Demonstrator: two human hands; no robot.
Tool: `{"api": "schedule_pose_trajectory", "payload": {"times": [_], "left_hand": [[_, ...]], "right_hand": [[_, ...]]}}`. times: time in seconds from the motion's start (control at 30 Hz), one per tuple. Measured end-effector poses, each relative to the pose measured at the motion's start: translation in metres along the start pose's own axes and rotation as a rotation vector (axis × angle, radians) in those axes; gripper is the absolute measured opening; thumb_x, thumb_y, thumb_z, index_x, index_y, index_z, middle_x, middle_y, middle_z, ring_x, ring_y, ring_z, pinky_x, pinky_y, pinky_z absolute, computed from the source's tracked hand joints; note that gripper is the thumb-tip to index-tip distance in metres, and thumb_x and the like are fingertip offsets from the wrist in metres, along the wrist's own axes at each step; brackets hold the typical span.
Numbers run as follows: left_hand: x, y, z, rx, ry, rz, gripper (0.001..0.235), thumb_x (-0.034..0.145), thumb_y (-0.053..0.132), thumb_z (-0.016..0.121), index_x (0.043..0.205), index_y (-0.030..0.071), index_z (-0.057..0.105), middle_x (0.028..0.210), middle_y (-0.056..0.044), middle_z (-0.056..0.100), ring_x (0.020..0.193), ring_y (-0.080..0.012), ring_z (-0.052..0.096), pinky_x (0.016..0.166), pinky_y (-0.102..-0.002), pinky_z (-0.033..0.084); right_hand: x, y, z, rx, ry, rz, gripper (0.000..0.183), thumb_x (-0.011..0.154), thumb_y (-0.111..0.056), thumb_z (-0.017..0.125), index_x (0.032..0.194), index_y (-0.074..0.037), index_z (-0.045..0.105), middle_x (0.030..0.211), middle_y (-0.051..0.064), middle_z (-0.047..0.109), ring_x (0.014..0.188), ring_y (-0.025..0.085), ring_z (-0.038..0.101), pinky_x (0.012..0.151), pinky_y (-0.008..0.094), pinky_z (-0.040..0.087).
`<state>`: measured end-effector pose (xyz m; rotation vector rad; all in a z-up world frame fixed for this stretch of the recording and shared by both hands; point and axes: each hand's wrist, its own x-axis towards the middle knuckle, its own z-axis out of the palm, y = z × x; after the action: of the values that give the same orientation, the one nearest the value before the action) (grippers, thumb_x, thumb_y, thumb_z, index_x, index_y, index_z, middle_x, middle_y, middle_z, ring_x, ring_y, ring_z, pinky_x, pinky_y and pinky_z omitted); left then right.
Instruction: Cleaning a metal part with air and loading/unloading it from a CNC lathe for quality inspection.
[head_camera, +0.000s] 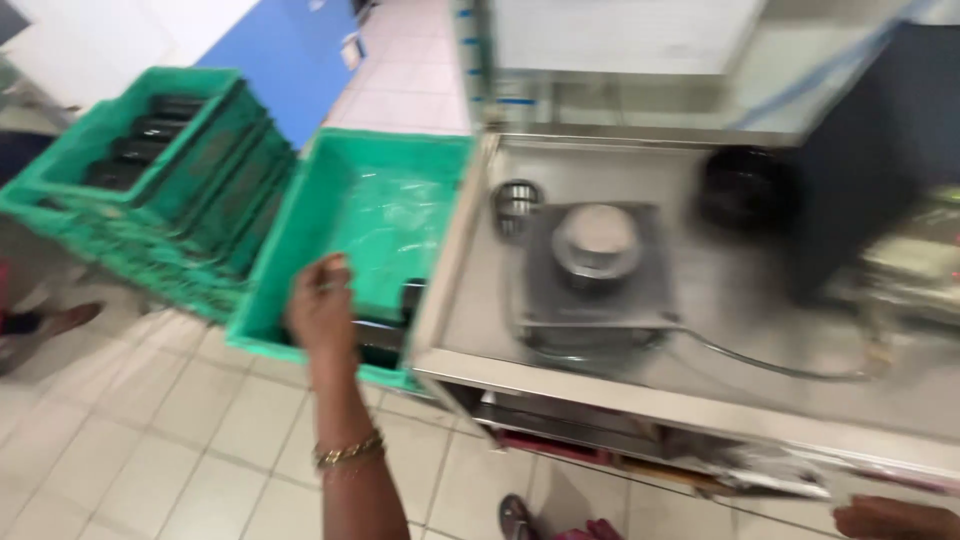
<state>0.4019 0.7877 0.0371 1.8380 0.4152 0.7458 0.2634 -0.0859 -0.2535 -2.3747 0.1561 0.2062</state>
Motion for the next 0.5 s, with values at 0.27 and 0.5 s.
{"api": "schedule_pose_trajectory", "payload": {"times": [0.27,0.5], "left_hand": [[-0.271,0.227,0.106,-0.735,-0.064,0.113,0.01,0.11,0.012,0.06,0.112,0.003,0.063,0.115,-0.014,0.072,0.101,-0.0235,0.074,0.093,-0.038,0.063],[-0.457,0.337,0.284,-0.75,-0.939,0.133,0.012,0.099,0.011,0.066,0.107,0.002,0.068,0.101,-0.009,0.077,0.093,-0.0176,0.073,0.084,-0.034,0.06]], "right_hand": [[-0.262,-0.191,-0.089,-0.019,0.274,0.213,0.035,0.083,-0.019,0.08,0.117,-0.013,0.075,0.101,0.002,0.082,0.104,0.016,0.079,0.1,0.034,0.063],[-0.357,-0.012,-0.115,0.42,0.448,0.197,0.038,0.083,-0.015,0.079,0.118,-0.004,0.071,0.099,0.013,0.082,0.098,0.024,0.081,0.089,0.041,0.066]]}}
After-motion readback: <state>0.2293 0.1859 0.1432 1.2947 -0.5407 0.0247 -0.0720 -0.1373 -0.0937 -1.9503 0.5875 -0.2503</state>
